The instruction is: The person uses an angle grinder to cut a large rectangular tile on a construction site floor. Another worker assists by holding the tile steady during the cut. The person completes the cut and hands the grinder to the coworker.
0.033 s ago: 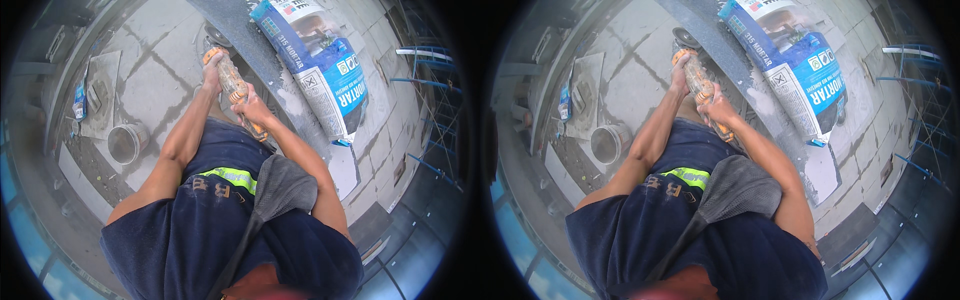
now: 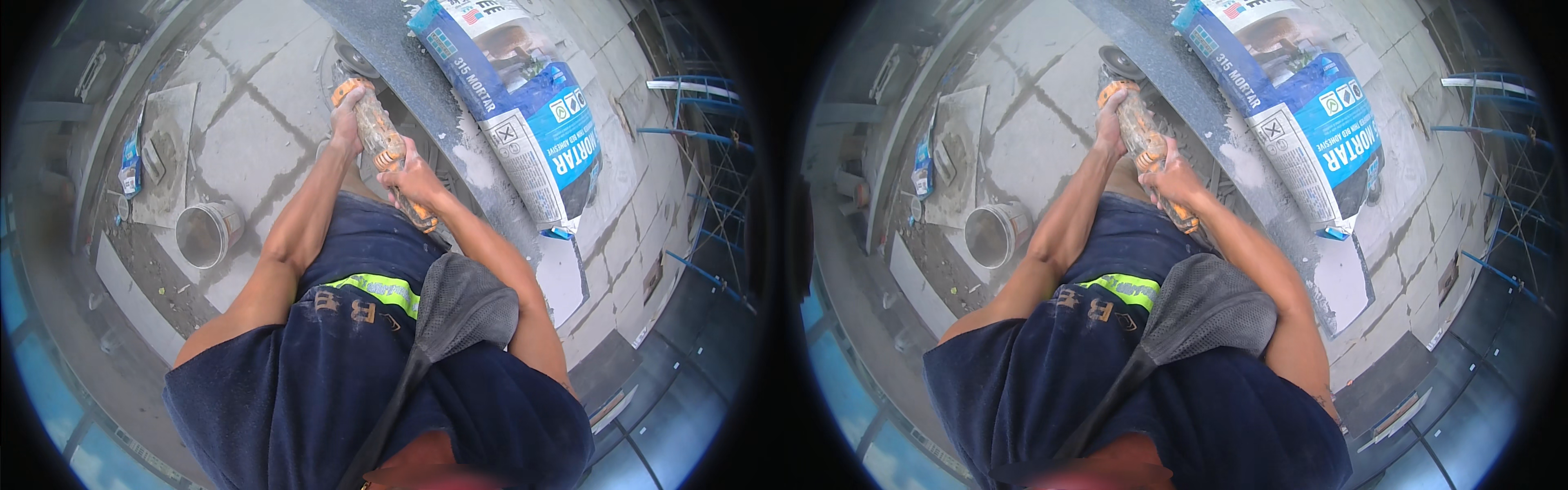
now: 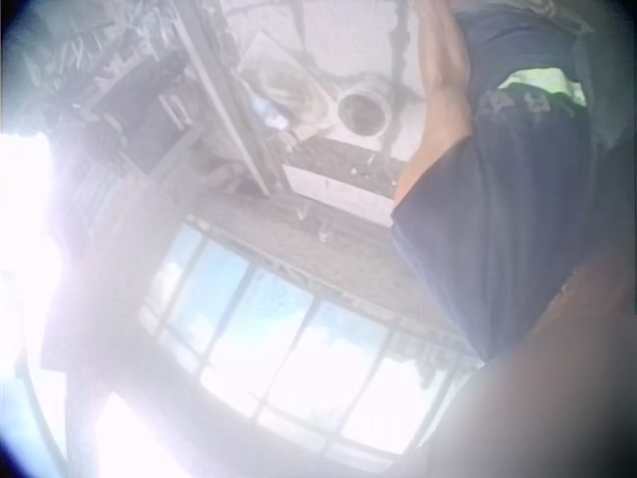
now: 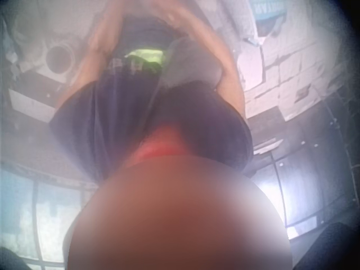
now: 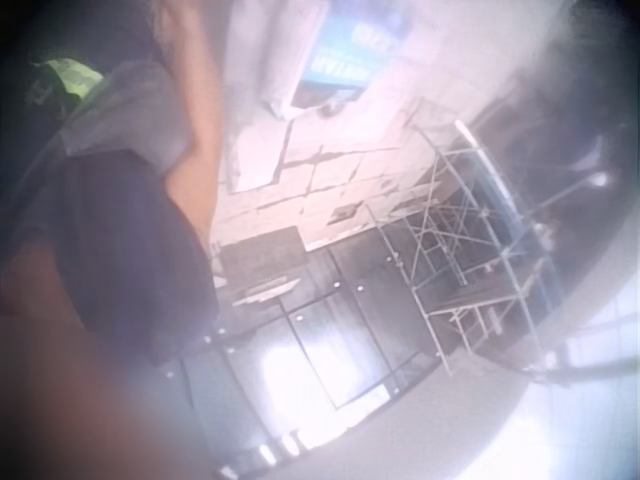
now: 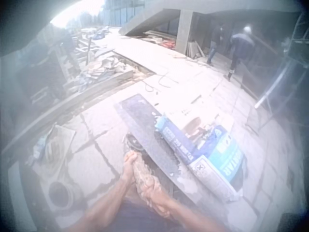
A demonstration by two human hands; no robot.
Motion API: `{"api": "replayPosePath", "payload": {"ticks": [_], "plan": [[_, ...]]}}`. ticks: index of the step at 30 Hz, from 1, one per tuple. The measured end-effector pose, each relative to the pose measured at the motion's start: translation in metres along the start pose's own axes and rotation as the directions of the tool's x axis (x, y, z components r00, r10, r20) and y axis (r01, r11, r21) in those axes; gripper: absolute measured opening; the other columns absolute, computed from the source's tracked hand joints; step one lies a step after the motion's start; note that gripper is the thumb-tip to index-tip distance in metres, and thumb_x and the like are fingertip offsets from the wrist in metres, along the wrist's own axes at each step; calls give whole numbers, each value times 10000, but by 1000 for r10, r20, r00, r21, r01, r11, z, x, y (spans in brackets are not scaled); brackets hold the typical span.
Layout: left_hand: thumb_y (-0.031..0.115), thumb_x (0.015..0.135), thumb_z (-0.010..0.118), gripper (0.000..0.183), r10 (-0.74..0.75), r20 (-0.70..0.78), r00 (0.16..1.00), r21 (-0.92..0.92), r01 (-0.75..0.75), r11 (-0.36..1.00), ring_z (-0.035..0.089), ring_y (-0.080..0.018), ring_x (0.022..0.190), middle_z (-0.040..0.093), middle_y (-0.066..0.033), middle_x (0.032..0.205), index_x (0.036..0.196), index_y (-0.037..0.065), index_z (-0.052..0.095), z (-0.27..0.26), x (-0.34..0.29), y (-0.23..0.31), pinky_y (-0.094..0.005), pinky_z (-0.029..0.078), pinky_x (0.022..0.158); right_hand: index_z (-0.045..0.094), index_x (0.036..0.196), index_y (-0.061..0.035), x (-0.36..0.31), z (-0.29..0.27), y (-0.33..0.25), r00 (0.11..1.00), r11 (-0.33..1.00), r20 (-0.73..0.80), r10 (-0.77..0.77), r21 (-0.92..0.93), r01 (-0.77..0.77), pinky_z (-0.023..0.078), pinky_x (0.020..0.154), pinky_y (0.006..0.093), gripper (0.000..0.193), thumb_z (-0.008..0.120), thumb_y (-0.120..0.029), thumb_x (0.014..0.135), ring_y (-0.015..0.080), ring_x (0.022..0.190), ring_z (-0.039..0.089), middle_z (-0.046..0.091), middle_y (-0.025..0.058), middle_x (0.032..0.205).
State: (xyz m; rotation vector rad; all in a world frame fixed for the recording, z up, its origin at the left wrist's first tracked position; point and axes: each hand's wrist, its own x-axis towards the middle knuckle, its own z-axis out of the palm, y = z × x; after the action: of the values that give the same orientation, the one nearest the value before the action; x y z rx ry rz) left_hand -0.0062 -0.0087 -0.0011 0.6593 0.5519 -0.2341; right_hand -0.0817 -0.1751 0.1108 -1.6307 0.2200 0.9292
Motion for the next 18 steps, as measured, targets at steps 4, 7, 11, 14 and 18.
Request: {"api": "replayPosePath", "payload": {"ticks": [4, 7, 11, 14, 18], "plan": [[361, 966, 632, 434, -2, -5, 1000, 6, 2, 1000, 707, -328, 794, 668, -160, 941, 1239, 29, 574, 2, -9, -6, -479, 613, 703, 170, 1567, -95, -9, -1, 6, 999, 999, -4, -52, -5, 52, 515, 414, 337, 895, 713, -42, 858, 183, 516, 623, 673, 154, 870], [287, 910, 711, 376, 7, -14, 1000, -55, -8, 998, 702, -312, 723, 660, -134, 884, 1133, 0, 614, 4, -18, -11, -475, 621, 655, 179, 1567, -95, -16, -2, 13, 999, 999, -4, -47, 3, 47, 511, 410, 327, 891, 715, -44, 857, 177, 519, 623, 673, 160, 903], [277, 903, 719, 379, 22, 18, 1000, -75, -20, 997, 703, -310, 725, 661, -132, 885, 1136, -2, 610, 8, -22, -18, -474, 623, 658, 163, 1570, -101, -21, -6, 19, 998, 998, -4, -58, 2, 58, 507, 408, 313, 902, 713, -45, 857, 167, 521, 621, 670, 169, 959], [272, 903, 721, 381, 39, 13, 999, -62, -39, 997, 704, -308, 727, 660, -133, 887, 1141, -3, 607, 8, -26, -22, -476, 626, 662, 152, 1570, -102, -26, -7, 22, 998, 998, 0, -61, -6, 61, 507, 408, 307, 908, 709, -42, 856, 163, 522, 620, 667, 172, 977], [322, 946, 666, 408, 32, 39, 999, -24, -32, 999, 707, -309, 769, 668, -142, 925, 1208, 20, 584, 7, -32, -29, -468, 618, 685, 167, 1559, -86, -36, -8, 26, 998, 998, -7, -57, -13, 57, 525, 431, 302, 883, 705, -33, 861, 154, 543, 623, 646, 141, 966]]}}
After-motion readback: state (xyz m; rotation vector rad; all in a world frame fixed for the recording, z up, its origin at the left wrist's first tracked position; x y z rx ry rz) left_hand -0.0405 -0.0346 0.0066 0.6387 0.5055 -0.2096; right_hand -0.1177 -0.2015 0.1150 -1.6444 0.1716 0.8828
